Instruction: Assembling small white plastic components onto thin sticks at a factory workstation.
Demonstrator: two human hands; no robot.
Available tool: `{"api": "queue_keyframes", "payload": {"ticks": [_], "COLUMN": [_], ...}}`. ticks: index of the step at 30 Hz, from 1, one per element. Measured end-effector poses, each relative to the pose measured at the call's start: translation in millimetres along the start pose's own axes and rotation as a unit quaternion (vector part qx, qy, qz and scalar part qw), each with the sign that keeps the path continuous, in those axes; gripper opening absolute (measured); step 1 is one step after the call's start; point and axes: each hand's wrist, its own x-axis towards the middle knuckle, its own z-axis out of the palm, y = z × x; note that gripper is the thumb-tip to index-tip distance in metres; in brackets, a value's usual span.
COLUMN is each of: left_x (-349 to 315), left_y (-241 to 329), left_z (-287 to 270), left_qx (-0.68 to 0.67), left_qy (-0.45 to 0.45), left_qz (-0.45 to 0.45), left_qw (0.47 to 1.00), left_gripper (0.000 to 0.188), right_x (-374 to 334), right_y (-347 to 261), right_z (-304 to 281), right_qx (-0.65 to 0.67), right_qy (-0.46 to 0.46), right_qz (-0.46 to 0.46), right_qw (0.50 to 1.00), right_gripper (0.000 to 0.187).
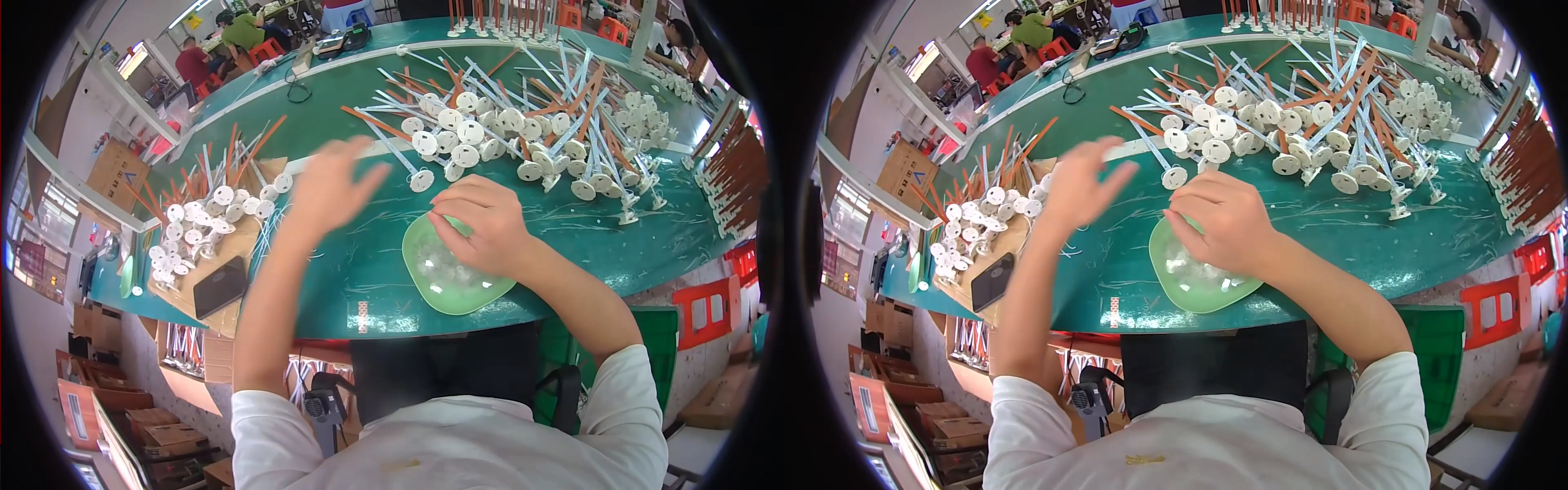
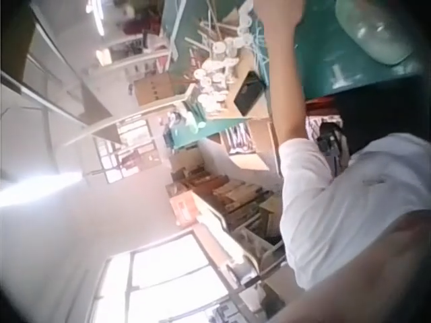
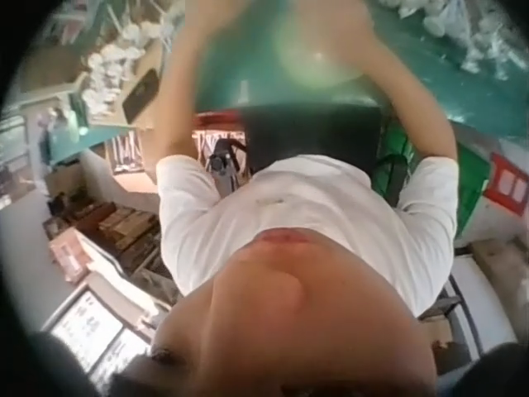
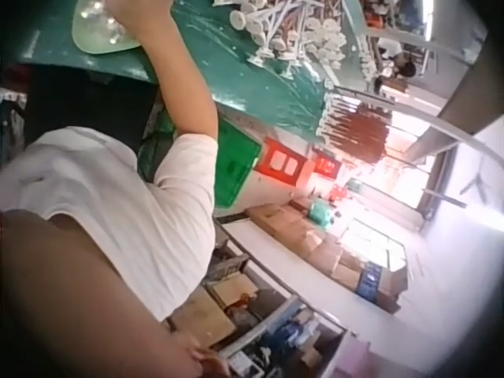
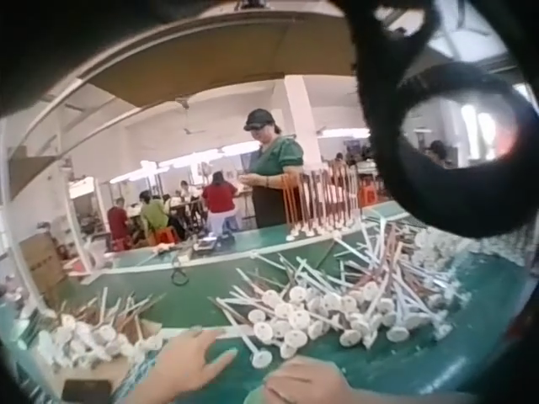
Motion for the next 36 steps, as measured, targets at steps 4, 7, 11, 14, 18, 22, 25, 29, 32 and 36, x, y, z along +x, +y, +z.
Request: {"api": "queue_keyframes", "payload": {"ticks": [4,7,11,14,18,22,25,29,32,36], "left_x": [9,12,-3,-13,-28,-36,-38,-39,-42,-38], "left_y": [34,18,16,23,35,53,51,56,56,59], "left_z": [48,65,68,58,51,40,37,31,31,35], "left_qx": [-0.020,-0.057,-0.035,-0.078,-0.200,-0.323,-0.323,-0.298,-0.305,-0.337], "left_qy": [-0.132,-0.143,-0.048,0.024,0.073,0.056,0.052,0.023,0.014,0.024], "left_qz": [-0.004,-0.001,0.015,0.009,0.030,0.057,0.114,0.132,0.129,0.144], "left_qw": [0.991,0.988,0.998,0.997,0.977,0.943,0.938,0.945,0.943,0.930], "left_gripper": [0.038,0.034,0.024,0.017,0.023,0.031,0.037,0.039,0.041,0.035], "right_x": [-2,-1,-1,-1,4,4,2,-1,0,-1], "right_y": [2,0,0,-3,2,2,1,-2,-4,-3], "right_z": [3,1,-2,-6,-4,-2,-5,2,3,0], "right_qx": [-0.005,-0.009,-0.007,0.009,-0.020,-0.017,-0.008,0.004,-0.006,-0.019], "right_qy": [0.000,0.007,0.016,0.023,0.058,0.038,-0.012,0.009,0.028,0.010], "right_qz": [0.005,0.009,-0.005,0.018,-0.008,0.035,0.036,0.038,0.003,0.003], "right_qw": [1.000,1.000,1.000,1.000,0.998,0.998,0.999,0.999,1.000,1.000], "right_gripper": [0.016,0.015,0.013,0.012,0.014,0.021,0.025,0.024,0.022,0.022]}}
